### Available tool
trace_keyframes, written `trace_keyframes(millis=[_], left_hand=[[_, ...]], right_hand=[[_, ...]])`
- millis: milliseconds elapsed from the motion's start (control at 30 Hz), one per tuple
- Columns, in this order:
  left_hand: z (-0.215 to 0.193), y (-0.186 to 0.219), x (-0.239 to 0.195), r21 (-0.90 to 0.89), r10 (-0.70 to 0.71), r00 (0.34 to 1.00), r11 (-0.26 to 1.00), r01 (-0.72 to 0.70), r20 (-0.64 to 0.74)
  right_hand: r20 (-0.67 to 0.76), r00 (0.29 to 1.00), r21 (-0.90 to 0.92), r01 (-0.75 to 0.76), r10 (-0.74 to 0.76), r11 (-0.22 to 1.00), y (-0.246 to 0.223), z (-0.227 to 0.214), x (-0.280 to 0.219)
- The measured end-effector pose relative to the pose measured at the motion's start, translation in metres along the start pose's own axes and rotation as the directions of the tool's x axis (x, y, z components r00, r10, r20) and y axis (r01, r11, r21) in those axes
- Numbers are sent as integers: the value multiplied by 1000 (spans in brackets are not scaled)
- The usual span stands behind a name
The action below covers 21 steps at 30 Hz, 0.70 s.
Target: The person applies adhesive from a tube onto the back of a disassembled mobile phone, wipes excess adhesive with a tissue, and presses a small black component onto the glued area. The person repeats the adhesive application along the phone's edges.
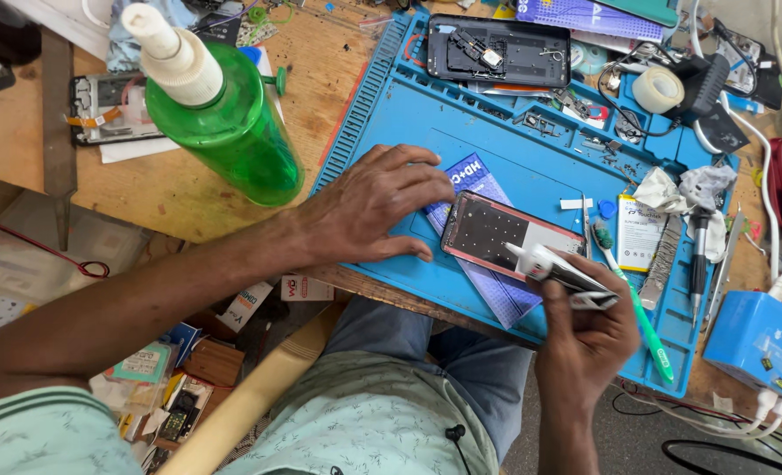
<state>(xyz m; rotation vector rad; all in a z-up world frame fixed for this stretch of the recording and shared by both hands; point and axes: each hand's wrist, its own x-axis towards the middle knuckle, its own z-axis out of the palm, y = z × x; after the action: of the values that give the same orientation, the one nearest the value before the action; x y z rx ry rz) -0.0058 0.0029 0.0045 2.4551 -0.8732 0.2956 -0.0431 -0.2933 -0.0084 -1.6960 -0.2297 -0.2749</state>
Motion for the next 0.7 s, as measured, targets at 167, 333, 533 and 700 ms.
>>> trace_keyframes(millis=[167,333,533,700], left_hand=[[-3,-7,-6,31,101,994,994,-102,31],[-1,-12,-6,23,119,992,993,-120,39],[-2,-14,-7,57,158,987,986,-159,26],[-1,-13,-8,80,155,988,984,-156,16]], right_hand=[[60,996,-188,-53,65,981,-1,18,10],[148,989,-249,15,23,968,-1,32,15],[174,984,-396,93,-25,913,-6,38,18],[184,982,-393,104,-32,914,-5,38,16]])
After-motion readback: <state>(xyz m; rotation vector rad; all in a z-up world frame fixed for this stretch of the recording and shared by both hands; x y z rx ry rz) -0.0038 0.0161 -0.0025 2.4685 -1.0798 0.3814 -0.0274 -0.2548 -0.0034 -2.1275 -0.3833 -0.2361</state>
